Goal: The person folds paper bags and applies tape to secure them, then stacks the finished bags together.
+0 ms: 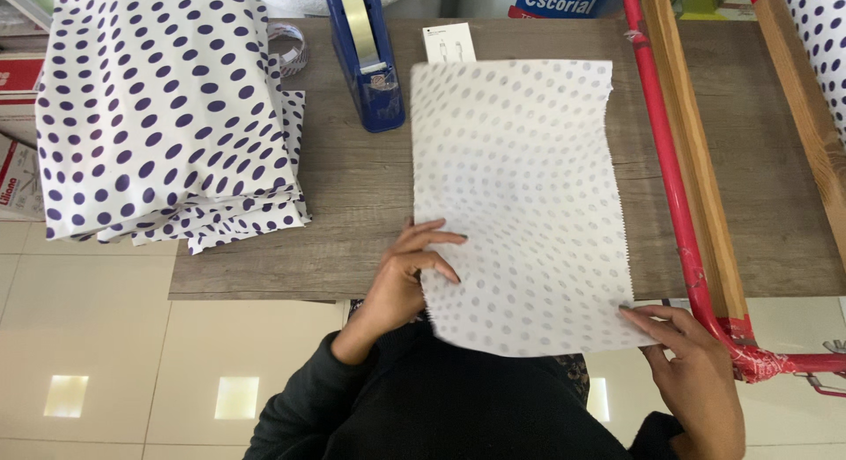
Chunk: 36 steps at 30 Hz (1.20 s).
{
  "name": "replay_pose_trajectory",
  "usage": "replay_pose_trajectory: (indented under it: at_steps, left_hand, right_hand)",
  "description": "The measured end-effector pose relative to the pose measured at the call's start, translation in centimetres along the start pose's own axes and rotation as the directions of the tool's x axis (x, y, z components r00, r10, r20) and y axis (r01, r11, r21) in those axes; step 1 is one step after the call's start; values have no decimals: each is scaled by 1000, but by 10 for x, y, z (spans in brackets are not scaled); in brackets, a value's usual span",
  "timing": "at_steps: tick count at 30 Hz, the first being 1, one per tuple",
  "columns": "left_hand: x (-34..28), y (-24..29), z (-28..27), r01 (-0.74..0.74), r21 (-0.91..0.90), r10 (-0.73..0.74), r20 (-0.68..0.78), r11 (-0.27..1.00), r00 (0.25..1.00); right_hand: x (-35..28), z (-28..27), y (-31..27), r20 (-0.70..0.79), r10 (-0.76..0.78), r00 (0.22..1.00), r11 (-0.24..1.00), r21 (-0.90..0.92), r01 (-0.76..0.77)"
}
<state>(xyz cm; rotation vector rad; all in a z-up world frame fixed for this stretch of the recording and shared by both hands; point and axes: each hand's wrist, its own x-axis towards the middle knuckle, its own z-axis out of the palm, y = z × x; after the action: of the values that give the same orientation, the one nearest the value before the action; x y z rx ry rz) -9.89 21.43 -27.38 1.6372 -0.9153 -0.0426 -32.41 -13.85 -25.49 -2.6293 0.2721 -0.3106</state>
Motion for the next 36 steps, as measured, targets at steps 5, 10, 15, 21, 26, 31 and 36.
replay_pose_trajectory:
  at_steps: [5, 10, 15, 21, 26, 31, 36]
  left_hand:
    - [5, 2, -7, 107, 25, -105, -59, 994, 993]
    - [2, -1, -1, 416, -127, -433, -170, 900, 885]
    - [17, 2, -2, 483, 64, -442, -315, 873, 840]
    - [37, -13, -11, 486, 381, -362, -354, 786, 862]
    - [63, 26, -16, 475, 408, -338, -364, 780, 868]
    - [62, 9, -3, 338, 617, -151, -336, 711, 930]
    - [62, 14, 34, -123, 830, 153, 47, 543, 987]
  right_hand:
    - [4, 7, 5, -203, 22, 979, 990, 144, 8]
    - [31, 33, 21, -395, 58, 917, 935, 344, 90]
    - [63, 25, -53, -204, 341, 918, 815, 551, -180]
    - [87, 31, -55, -206, 277, 939, 849, 510, -138]
    - [109, 36, -43, -210, 154, 965, 960, 264, -96]
    - [122, 41, -59, -227, 63, 972, 993, 115, -38]
    - [122, 51, -52, -307, 22, 951, 1000, -5, -24]
